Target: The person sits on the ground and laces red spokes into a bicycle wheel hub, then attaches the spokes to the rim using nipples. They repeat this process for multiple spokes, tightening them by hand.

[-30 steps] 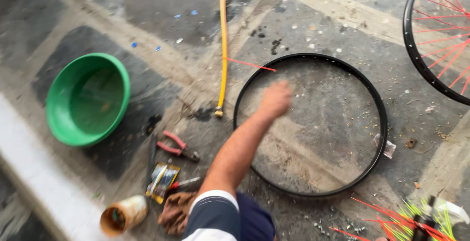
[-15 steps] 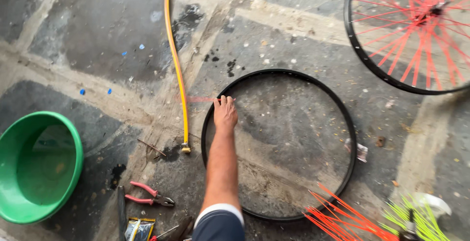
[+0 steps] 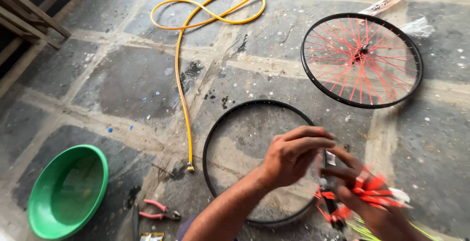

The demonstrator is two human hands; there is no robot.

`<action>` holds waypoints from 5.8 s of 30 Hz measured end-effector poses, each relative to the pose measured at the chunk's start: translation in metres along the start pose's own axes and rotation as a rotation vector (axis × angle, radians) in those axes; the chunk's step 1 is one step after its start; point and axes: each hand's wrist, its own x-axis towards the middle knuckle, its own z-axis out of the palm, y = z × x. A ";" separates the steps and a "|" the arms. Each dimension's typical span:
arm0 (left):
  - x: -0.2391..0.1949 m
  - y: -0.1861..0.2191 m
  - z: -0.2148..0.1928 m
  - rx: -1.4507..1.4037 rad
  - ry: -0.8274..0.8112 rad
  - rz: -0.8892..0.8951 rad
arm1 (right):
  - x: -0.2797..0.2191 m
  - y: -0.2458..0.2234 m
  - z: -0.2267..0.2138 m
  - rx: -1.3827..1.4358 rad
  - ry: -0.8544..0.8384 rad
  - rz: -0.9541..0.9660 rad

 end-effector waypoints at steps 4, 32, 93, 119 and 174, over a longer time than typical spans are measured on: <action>0.018 0.061 0.030 -0.056 0.048 -0.014 | 0.000 -0.023 0.020 0.595 -0.067 -0.030; -0.114 0.027 0.106 -0.358 0.413 -0.501 | -0.053 -0.132 -0.026 -0.199 0.384 -0.473; -0.078 0.043 0.069 -0.967 0.092 -0.286 | -0.002 -0.056 -0.007 0.198 0.122 0.076; -0.060 0.052 0.078 -0.666 0.411 -0.142 | -0.028 -0.034 0.043 -0.110 0.120 0.065; -0.053 -0.032 0.048 -0.461 0.726 -0.761 | -0.020 0.094 0.140 0.375 -0.082 0.123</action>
